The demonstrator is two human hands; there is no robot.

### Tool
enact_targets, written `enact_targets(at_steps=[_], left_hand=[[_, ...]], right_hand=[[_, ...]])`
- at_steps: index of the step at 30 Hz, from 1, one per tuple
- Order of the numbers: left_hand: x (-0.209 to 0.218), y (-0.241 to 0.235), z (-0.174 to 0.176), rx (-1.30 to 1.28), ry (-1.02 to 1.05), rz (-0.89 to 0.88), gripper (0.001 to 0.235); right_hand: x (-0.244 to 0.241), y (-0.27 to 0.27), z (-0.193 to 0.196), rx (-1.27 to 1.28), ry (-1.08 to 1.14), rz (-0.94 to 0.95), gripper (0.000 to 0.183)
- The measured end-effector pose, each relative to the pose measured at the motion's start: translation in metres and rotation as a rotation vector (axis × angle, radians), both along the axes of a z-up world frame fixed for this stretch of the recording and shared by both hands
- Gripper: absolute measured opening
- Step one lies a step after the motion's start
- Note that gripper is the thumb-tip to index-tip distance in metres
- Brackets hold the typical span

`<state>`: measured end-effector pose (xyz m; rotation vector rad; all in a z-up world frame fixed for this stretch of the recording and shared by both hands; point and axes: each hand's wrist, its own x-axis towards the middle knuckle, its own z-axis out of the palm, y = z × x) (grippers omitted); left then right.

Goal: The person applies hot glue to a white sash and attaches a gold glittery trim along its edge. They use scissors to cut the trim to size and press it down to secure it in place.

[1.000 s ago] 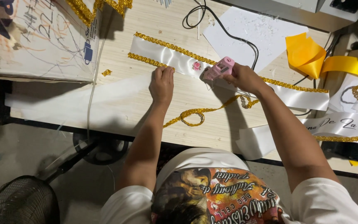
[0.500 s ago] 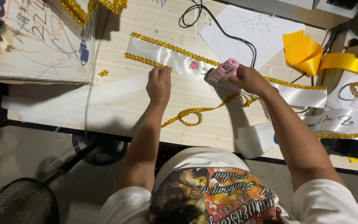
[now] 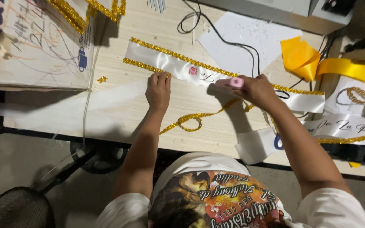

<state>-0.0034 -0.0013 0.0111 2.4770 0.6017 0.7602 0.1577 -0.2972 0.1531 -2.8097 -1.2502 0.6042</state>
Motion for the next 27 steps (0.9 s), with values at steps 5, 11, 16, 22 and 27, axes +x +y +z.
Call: enact_targets(at_steps=[5, 11, 16, 22, 27], left_hand=[[-0.004, 0.003, 0.005, -0.078, -0.049, -0.075, 0.029], [-0.008, 0.007, 0.016, -0.150, -0.073, -0.131, 0.042], [-0.011, 0.014, 0.016, -0.322, -0.026, -0.140, 0.044], [-0.020, 0.015, 0.027, -0.368, 0.032, -0.105, 0.039], [-0.021, 0.020, 0.040, -0.327, 0.105, -0.084, 0.038]], right_hand=[[0.053, -0.037, -0.032, 0.603, 0.453, -0.430, 0.030], [0.102, -0.011, -0.098, 0.866, 0.440, -0.548, 0.034], [0.102, -0.002, -0.121, 0.936, 0.477, -0.527, 0.039], [0.052, -0.026, -0.070, 0.933, 0.039, -0.453, 0.050], [-0.018, -0.041, -0.113, 0.840, -0.530, -0.554, 0.012]])
